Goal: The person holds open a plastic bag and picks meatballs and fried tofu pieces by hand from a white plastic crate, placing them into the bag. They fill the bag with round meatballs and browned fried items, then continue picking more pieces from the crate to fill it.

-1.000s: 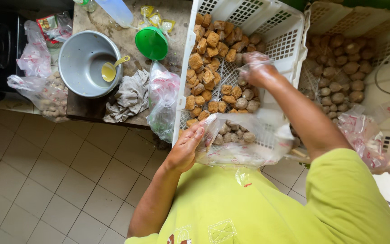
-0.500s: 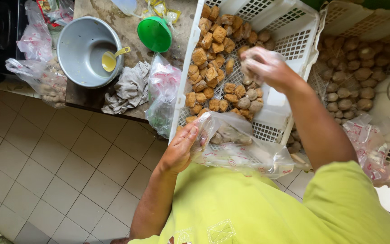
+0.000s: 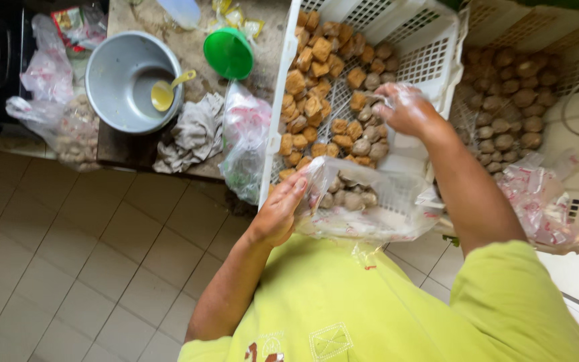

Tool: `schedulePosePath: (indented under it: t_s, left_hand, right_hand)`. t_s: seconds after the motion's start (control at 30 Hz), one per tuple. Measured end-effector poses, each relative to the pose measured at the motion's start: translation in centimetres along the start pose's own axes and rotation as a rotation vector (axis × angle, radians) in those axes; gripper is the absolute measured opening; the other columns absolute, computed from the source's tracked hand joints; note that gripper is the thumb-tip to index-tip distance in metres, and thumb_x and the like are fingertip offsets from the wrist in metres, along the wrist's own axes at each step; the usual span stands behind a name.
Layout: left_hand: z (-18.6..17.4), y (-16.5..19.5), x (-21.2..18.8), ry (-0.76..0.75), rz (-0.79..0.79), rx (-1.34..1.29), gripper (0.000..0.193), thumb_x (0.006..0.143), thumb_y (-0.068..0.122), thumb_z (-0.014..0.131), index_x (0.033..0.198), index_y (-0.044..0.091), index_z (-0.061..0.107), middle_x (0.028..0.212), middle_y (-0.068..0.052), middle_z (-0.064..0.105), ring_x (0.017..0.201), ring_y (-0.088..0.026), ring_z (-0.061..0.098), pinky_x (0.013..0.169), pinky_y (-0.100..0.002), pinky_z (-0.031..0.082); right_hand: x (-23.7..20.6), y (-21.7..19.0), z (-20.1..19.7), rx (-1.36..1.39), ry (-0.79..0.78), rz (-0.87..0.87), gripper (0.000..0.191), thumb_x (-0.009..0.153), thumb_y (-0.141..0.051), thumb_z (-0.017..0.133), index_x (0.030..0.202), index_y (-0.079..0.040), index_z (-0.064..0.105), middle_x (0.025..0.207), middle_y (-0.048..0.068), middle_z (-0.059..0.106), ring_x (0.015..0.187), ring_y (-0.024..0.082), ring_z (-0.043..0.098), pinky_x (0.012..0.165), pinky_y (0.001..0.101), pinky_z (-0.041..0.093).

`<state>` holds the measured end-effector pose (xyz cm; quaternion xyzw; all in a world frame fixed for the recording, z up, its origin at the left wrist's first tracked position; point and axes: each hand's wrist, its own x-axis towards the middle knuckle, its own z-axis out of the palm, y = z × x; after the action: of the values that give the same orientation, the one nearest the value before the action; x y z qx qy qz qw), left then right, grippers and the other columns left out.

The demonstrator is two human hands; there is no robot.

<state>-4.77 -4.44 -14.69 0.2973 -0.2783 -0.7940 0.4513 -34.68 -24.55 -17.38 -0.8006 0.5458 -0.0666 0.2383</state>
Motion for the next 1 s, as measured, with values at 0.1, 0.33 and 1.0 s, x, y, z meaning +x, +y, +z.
schedulePosePath:
  t_s: [0.1,0.33,1.0]
  left_hand:
    - [-0.2,-0.5,-0.1,0.042,-0.016,-0.020,0.049,0.111,0.024,0.045,0.153,-0.001,0.043,0.110,0.000,0.059,0.097,-0.009,0.052,0.088,-0.027,0.045]
    - [-0.7,-0.5,-1.0,-0.010,0.041,0.056,0.049,0.116,0.025,0.044,0.158,-0.002,0.042,0.109,-0.002,0.055,0.096,-0.012,0.049,0.091,-0.028,0.044]
    - [-0.2,-0.7,-0.5,0.000,-0.002,-0.043,0.050,0.114,0.023,0.044,0.158,-0.001,0.040,0.120,-0.002,0.060,0.098,-0.009,0.052,0.092,-0.027,0.046]
  right_hand:
    - [4.1,1.8,4.4,-0.304,-0.077,0.058,0.047,0.092,-0.033,0.072,0.129,-0.004,0.066,0.121,0.025,0.068,0.113,0.042,0.063,0.095,0.0490,0.051]
    - [5.9,0.5,8.0,-0.338,-0.181,0.181,0.040,0.084,-0.015,0.072,0.122,-0.004,0.067,0.120,0.025,0.068,0.111,0.041,0.063,0.094,0.0503,0.053]
    - [-13.6,-14.0,-2.2,0.282,-0.686,-0.004,0.028,0.095,-0.019,0.071,0.119,-0.007,0.064,0.111,0.013,0.069,0.099,0.025,0.068,0.086,0.0342,0.058]
